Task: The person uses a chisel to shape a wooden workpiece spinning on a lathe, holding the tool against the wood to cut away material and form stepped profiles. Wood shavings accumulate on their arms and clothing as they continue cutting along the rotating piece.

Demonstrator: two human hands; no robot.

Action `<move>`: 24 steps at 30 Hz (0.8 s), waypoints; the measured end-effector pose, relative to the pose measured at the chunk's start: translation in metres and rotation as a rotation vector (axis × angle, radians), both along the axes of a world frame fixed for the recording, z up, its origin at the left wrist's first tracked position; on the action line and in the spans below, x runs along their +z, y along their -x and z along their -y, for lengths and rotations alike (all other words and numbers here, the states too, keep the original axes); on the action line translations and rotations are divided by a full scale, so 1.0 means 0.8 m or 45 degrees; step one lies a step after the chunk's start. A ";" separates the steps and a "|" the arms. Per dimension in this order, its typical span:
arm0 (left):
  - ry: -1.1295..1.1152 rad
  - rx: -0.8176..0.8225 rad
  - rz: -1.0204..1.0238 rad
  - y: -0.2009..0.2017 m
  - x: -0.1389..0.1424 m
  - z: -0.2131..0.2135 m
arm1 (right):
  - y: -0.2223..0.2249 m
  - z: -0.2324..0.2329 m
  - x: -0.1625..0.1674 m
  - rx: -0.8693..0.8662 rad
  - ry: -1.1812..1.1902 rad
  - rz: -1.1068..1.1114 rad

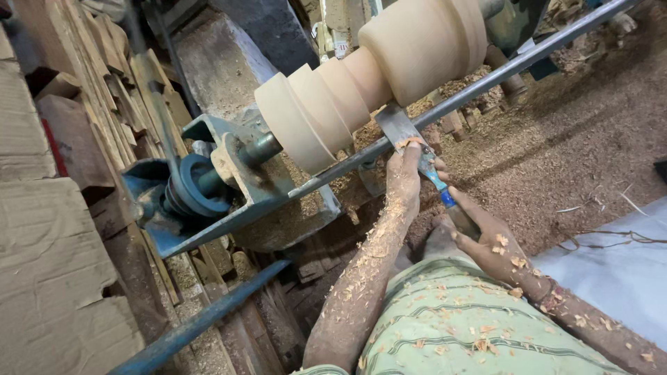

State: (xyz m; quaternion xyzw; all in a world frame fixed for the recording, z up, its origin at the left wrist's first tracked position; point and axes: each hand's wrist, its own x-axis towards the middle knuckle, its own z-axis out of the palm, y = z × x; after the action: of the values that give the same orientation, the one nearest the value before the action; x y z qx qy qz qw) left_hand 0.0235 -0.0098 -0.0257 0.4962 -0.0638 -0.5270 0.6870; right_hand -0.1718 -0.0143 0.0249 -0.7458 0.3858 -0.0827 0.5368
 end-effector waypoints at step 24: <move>0.001 0.025 0.030 -0.006 0.011 0.001 | -0.001 -0.007 -0.021 0.022 0.066 -0.025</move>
State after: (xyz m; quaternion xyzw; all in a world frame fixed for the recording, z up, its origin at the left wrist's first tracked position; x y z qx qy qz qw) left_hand 0.0285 -0.0109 -0.0172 0.5027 -0.0674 -0.5143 0.6916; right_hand -0.1706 -0.0087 0.0078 -0.7634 0.3822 -0.0808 0.5143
